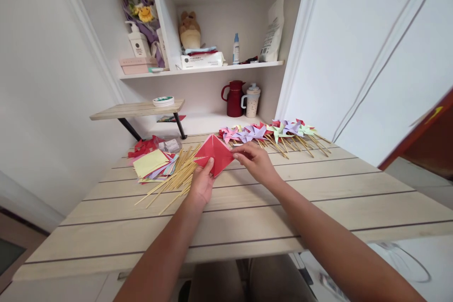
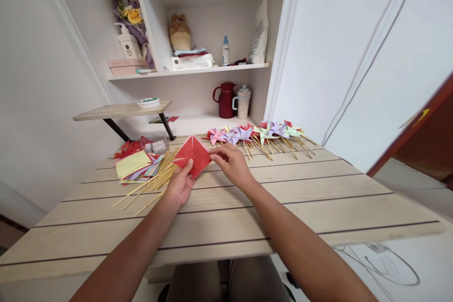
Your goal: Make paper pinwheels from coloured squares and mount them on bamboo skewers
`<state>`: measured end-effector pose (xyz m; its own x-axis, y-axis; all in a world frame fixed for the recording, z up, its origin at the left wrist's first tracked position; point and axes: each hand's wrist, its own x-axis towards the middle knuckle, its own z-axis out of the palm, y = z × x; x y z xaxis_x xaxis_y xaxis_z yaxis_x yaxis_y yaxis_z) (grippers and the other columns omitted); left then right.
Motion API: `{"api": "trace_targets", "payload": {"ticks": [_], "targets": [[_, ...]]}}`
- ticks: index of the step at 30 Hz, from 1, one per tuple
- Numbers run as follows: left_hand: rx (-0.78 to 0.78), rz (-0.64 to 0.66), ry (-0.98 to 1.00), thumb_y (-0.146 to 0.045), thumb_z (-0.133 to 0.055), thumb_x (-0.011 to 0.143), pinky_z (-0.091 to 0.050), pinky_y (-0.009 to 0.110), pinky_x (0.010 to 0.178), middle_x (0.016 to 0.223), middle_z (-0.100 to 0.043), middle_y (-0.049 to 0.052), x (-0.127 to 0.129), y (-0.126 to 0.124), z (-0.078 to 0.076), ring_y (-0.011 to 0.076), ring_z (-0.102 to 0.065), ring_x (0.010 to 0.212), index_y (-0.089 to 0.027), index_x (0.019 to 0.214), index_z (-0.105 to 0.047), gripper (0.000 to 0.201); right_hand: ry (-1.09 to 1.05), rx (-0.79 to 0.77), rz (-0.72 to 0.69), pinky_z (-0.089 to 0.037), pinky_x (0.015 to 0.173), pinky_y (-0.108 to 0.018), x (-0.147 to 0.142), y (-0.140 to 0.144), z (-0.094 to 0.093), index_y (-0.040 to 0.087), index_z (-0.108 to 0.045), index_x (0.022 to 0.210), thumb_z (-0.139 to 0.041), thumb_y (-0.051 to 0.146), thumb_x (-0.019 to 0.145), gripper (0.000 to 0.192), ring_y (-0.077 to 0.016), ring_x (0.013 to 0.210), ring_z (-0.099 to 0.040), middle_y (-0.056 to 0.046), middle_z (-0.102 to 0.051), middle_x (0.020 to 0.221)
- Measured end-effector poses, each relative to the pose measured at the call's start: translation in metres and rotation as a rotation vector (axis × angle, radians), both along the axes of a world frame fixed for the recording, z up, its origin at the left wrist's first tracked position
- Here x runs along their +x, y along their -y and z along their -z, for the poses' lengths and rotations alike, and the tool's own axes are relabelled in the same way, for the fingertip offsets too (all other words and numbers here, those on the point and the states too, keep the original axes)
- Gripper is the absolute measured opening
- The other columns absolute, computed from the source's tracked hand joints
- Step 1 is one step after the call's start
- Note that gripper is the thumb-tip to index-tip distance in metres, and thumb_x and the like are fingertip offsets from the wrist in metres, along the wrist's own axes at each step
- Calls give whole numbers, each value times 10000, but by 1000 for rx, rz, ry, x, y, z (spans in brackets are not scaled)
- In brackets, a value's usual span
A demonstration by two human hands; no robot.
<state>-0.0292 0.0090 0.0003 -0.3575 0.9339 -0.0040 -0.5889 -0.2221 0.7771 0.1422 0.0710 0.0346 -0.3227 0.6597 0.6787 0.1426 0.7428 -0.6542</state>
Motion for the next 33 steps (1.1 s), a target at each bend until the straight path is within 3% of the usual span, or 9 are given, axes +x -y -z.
{"api": "trace_targets", "payload": {"ticks": [7,10,14,19,25,33], "targets": [[53,76,-88,-360,-863,718,-526,434,1018,1091,-782,124,6,2,-1,282,-718,1076,-148,1069,-745,427,127,-73,16,-471,691,-332,-8,-3,8,222,-731,806,-732,332,847,118,-202,783,-578,-40,-631,837],[61,81,-113,-381,-853,728,-514,447,1032,1082,-784,125,9,3,-2,290,-714,1086,-149,1074,-747,431,71,-61,47,-485,704,-339,-11,-1,12,223,-740,918,-803,327,786,179,-216,833,-578,-49,-613,903],[61,93,-124,-354,-851,725,-507,446,1039,1094,-781,129,10,4,-3,294,-713,1089,-145,1078,-751,422,-19,19,116,-502,720,-351,-12,1,12,243,-743,1059,-832,263,760,313,-208,821,-568,-43,-568,920],[48,91,-134,-362,-856,714,-507,445,1039,1092,-781,130,10,3,-3,296,-713,1090,-148,1060,-759,418,-36,151,157,-498,703,-341,-10,5,9,246,-755,938,-766,162,808,155,-192,780,-550,-25,-527,852],[60,89,-113,-359,-860,710,-481,451,1075,1094,-780,133,9,3,-2,299,-685,1156,-151,1076,-751,434,-25,241,203,-494,700,-334,-10,11,6,246,-735,852,-721,185,851,63,-193,804,-552,-33,-529,873],[42,64,-95,-333,-863,710,-517,431,1022,1072,-786,110,8,1,-1,285,-708,1099,-163,1059,-748,405,120,294,173,-499,761,-369,-6,5,7,298,-786,847,-667,170,875,177,-220,875,-570,-59,-568,935]]}}
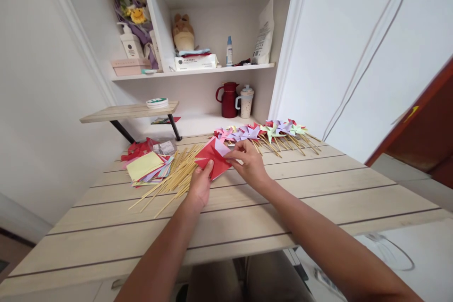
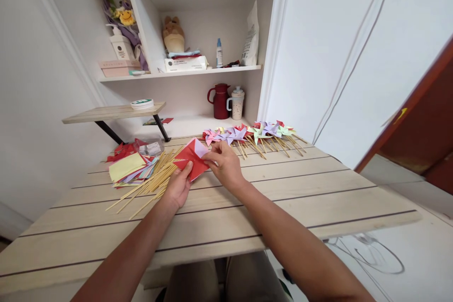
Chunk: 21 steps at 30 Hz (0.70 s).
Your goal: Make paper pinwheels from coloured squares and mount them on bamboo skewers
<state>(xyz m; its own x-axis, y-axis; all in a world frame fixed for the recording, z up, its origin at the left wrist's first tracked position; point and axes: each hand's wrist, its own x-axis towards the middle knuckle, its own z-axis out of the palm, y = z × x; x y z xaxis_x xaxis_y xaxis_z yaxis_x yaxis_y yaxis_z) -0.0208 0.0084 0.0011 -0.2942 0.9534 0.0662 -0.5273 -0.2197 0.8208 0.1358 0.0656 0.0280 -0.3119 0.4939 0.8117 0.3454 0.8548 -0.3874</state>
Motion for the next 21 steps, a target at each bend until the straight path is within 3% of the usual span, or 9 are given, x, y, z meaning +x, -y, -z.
{"api": "trace_targets", "payload": {"ticks": [6,11,16,21], "targets": [[-2,-3,-19,-354,-862,714,-533,419,980,1084,-782,106,0,1,-1,281,-715,1069,-176,1034,-751,384,92,-11,-9,-492,892,-456,-2,1,1,319,-791,916,-751,209,821,151,-276,1028,-583,-81,-623,1099],[13,27,-28,-385,-849,733,-523,420,993,1094,-778,110,0,1,0,276,-710,1072,-178,1066,-747,405,-32,-89,-39,-450,1026,-518,-3,-5,5,242,-738,831,-793,214,777,83,-335,1269,-530,-128,-568,1341],[7,42,-37,-476,-848,719,-525,390,956,1056,-779,116,-1,-1,1,260,-707,1041,-165,1010,-752,437,-153,-213,-91,-465,992,-445,-1,-5,0,228,-664,798,-667,252,863,69,-282,1165,-618,-110,-687,1173],[-21,61,-33,-489,-856,706,-535,324,837,1004,-772,83,-5,0,1,191,-697,881,-181,1004,-746,442,-150,-380,-27,-466,725,-339,0,-5,-2,233,-582,825,-578,324,887,110,-221,779,-629,-31,-699,825]]}}
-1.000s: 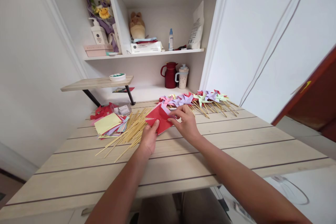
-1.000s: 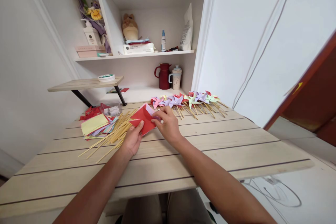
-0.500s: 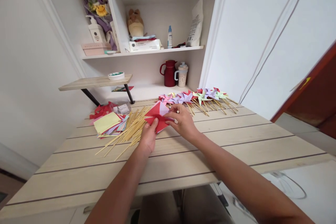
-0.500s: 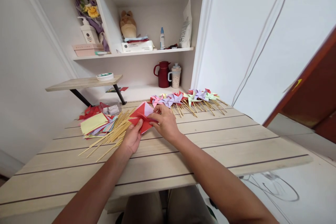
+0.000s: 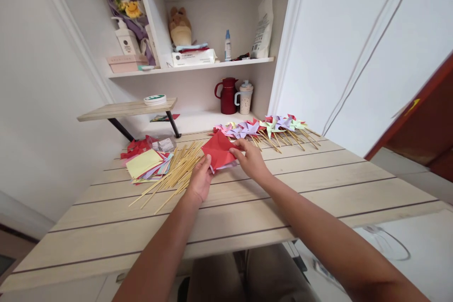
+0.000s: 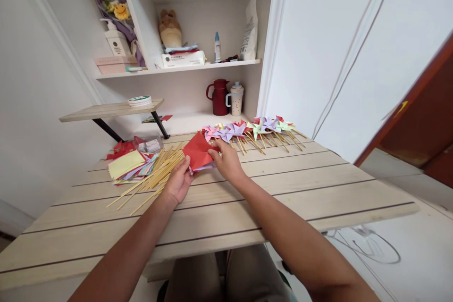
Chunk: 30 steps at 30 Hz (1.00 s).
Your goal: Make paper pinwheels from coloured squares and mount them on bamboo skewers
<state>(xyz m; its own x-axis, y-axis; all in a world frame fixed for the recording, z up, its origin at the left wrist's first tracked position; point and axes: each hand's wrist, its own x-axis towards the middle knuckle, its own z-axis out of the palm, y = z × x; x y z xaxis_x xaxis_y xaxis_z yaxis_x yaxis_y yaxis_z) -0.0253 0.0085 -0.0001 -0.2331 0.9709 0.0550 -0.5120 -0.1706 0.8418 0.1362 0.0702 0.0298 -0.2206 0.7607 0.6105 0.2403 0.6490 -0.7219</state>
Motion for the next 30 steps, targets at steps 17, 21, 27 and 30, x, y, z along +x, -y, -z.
{"api": "trace_targets", "payload": {"ticks": [17,21,27,30], "targets": [[-7,56,-95,-609,-760,760,-538,275,680,940,-727,90,-1,0,-1,164,-659,767,-175,1123,-733,566,-573,-552,-266,-602,842,-464,-9,-12,12,254,-495,906,-632,467,863,256,-234,903,-700,-29,-695,961],[-31,-21,-173,-380,-871,693,-552,301,715,1064,-741,107,4,-1,0,188,-685,815,-198,1179,-706,544,-567,-673,-345,-616,832,-468,-12,-8,12,240,-535,956,-627,411,874,210,-237,840,-747,-35,-736,940],[-107,-270,-235,-109,-818,631,-544,338,832,980,-766,87,1,-6,9,202,-697,831,-176,1004,-770,382,-621,-671,-353,-625,830,-439,-3,-9,3,240,-566,930,-634,390,901,168,-239,826,-775,-26,-768,904],[-104,-365,-173,-125,-810,640,-546,325,819,961,-765,76,-7,-5,2,192,-693,824,-180,983,-765,350,-757,-632,-368,-632,806,-377,10,-15,-7,232,-584,879,-656,358,904,147,-213,827,-775,-31,-782,920]]}}
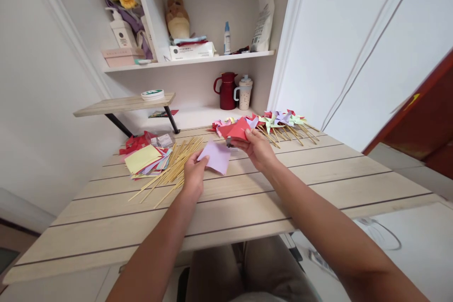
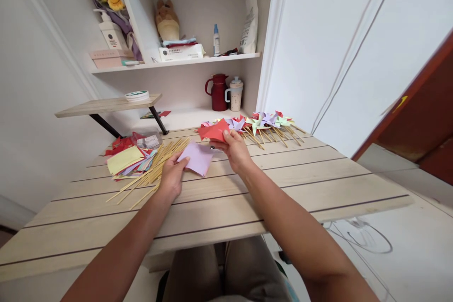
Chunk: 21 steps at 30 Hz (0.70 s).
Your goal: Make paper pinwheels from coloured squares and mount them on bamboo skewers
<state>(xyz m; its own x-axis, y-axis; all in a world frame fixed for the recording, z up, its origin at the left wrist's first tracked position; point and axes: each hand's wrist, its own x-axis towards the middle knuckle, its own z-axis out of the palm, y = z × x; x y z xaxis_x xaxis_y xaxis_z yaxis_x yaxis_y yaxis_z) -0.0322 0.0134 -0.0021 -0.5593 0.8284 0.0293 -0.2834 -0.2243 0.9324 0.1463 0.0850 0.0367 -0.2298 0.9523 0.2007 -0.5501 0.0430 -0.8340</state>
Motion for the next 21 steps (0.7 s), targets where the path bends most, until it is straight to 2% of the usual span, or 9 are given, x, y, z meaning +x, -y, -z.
{"api": "trace_targets", "payload": {"ticks": [2,5,8,12,13,16,21], "targets": [[41,-58,37,-134,-808,640,-545,300,794,955,-761,63,-8,3,-12,174,-688,812,-182,978,-756,346,-69,-5,45,-635,761,-333,12,-6,-6,230,-606,869,-673,338,902,132,-180,745,-763,-20,-784,864],[104,-104,31,-135,-796,644,-537,245,724,917,-756,42,-31,13,-37,142,-672,768,-176,943,-745,307,-148,-59,135,-628,689,-282,30,-15,-10,230,-609,828,-695,320,888,138,-147,646,-733,6,-761,737],[6,-212,-52,-88,-783,625,-467,200,543,764,-719,21,-67,26,-65,96,-576,568,-148,896,-733,282,-191,-102,190,-623,663,-268,42,-23,-11,232,-602,806,-690,311,888,144,-130,597,-705,22,-739,690],[-151,-410,-84,19,-705,647,-362,159,441,672,-656,9,-115,42,-94,64,-494,485,-130,794,-683,210,-226,-143,237,-616,625,-248,47,-27,-12,223,-595,776,-679,274,883,145,-112,556,-672,24,-715,656],[-195,-484,-82,44,-689,645,-350,152,432,648,-633,-4,-124,44,-98,58,-475,473,-135,787,-674,229,-230,-141,236,-616,620,-246,46,-26,-12,222,-596,776,-681,269,880,143,-112,556,-670,23,-711,654],[-226,-545,-102,62,-684,641,-377,157,445,660,-625,-13,-144,48,-101,63,-487,489,-149,809,-656,272,-211,-125,212,-613,601,-234,41,-22,-12,221,-580,767,-708,267,866,168,-108,546,-663,28,-699,642],[-358,-665,-158,75,-673,625,-424,201,527,663,-567,-31,-170,47,-87,93,-532,552,-154,732,-559,277,-146,-107,159,-592,586,-197,33,-15,-12,215,-544,749,-767,281,832,247,-91,531,-657,36,-693,634]]}}
